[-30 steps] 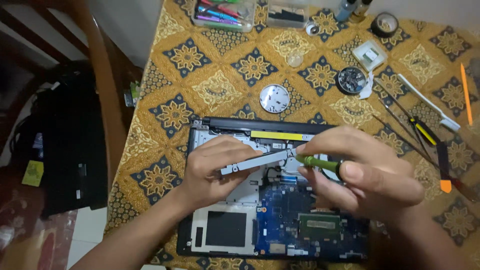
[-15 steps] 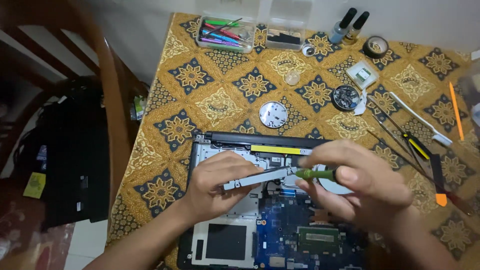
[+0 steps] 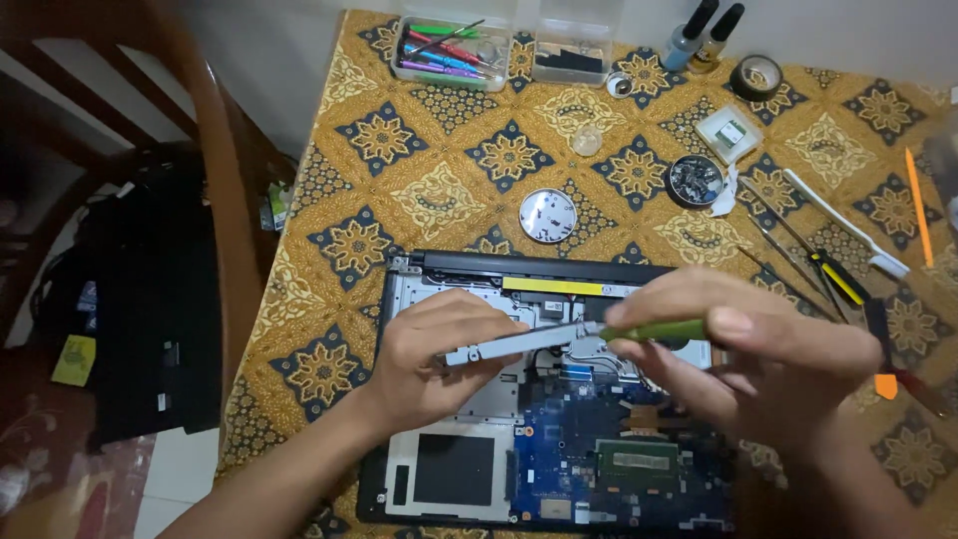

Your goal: Removing a hard drive from a laptop using a screwdriver

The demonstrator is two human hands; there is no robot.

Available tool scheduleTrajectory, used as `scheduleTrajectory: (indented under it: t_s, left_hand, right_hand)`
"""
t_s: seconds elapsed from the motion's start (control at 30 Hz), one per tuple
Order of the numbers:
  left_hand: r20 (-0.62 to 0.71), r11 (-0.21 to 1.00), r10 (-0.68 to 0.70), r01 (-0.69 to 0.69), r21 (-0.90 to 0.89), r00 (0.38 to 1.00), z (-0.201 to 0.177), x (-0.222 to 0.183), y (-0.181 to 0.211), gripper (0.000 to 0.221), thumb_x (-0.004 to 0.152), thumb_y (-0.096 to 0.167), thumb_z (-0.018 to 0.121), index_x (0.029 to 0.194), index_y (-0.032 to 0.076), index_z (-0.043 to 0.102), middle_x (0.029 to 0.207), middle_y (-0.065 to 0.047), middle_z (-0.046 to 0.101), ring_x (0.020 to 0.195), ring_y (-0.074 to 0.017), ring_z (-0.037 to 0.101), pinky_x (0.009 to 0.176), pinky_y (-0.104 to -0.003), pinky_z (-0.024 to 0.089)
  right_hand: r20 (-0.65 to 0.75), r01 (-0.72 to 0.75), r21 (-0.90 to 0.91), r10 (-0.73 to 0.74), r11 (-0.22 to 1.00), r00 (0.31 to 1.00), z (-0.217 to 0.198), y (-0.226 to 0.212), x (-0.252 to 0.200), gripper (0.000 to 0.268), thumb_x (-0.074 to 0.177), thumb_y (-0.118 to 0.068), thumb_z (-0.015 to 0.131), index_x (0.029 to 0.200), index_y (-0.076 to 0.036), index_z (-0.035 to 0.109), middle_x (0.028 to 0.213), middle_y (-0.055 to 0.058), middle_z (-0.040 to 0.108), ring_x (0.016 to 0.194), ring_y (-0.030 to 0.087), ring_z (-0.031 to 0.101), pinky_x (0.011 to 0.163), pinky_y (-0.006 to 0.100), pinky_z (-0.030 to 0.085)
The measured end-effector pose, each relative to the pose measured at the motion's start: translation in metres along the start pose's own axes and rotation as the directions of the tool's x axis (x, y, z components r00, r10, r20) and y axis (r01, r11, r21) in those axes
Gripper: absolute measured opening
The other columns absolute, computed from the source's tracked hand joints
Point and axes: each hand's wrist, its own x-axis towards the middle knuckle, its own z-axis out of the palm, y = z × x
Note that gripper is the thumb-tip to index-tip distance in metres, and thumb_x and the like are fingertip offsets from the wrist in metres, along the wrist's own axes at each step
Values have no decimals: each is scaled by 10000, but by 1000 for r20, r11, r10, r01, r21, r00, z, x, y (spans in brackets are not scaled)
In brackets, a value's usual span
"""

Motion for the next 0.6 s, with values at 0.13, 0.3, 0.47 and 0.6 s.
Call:
scheduleTrajectory:
  t_s: [0.13,0.3,0.47,0.6]
  left_hand:
    - [18,999,28,-27,-34,999,3,1,0,184,969,120,705,1112,5,722,984,-144,765,835,-286,751,761,-390,585]
    - [5,1000,5,-5,-12,1000,0,2,2,209,982,171,687,1127,25,725,979,-138,762,836,-287,744,787,-395,581]
    - [35,999,7,-5,-33,999,0,4,5,179,969,126,694,1098,5,716,982,-148,756,830,-296,741,775,-398,573]
    - [2,1000,1,-1,-24,1000,0,4,6,177,960,132,713,1088,10,732,963,-135,767,819,-275,751,758,-383,591]
  right_hand:
    - [-72,115,-206,-132,972,989,4,7,5,793,922,16,797,1454,-137,230,895,129,628,757,183,675,640,256,608]
    - [78,-33,-30,36,999,996,-6,-3,1,862,918,85,732,1556,-56,169,1190,201,755,1070,251,848,915,340,802]
    - [-29,128,-187,-135,974,990,0,2,12,800,913,-3,795,1439,-131,206,942,189,663,799,230,748,674,292,660]
    - [69,-69,-12,70,998,995,-10,-10,1,818,929,54,770,1570,-153,306,1241,181,764,1090,228,881,963,347,825]
